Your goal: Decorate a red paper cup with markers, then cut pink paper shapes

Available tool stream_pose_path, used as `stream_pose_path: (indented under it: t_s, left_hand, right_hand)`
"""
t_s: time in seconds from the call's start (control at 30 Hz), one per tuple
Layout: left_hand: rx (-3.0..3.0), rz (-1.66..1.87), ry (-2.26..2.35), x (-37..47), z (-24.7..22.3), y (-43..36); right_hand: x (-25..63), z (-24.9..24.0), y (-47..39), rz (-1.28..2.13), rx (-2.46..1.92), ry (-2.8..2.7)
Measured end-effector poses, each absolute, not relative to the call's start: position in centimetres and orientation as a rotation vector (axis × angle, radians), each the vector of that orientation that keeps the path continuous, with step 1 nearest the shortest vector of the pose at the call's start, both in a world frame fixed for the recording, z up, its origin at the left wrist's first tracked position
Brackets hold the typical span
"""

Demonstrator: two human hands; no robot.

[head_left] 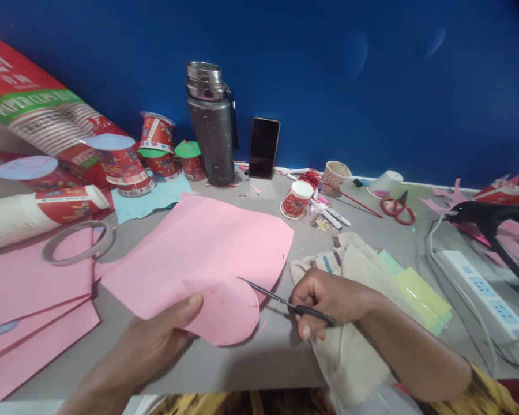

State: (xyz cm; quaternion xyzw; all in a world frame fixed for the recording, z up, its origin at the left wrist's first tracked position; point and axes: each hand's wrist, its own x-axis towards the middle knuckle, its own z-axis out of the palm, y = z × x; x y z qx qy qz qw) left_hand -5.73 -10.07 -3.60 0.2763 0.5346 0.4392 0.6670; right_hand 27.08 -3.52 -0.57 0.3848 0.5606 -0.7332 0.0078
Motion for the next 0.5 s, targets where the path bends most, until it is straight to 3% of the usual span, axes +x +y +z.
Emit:
stream_pose_path:
  t_s: [0.27,0.5]
  left_hand:
    - [0.677,0.933,1.101,-4.9,-2.1,-9.9]
    - [0.809,0.85,1.123,-6.7,-3.9,-9.8]
  right_hand:
    - [27.2,-0.7,-3.3,-2.27,1.195,1.748]
    - [27.4,-1.2,-3.4,-2.313,1.224,1.695]
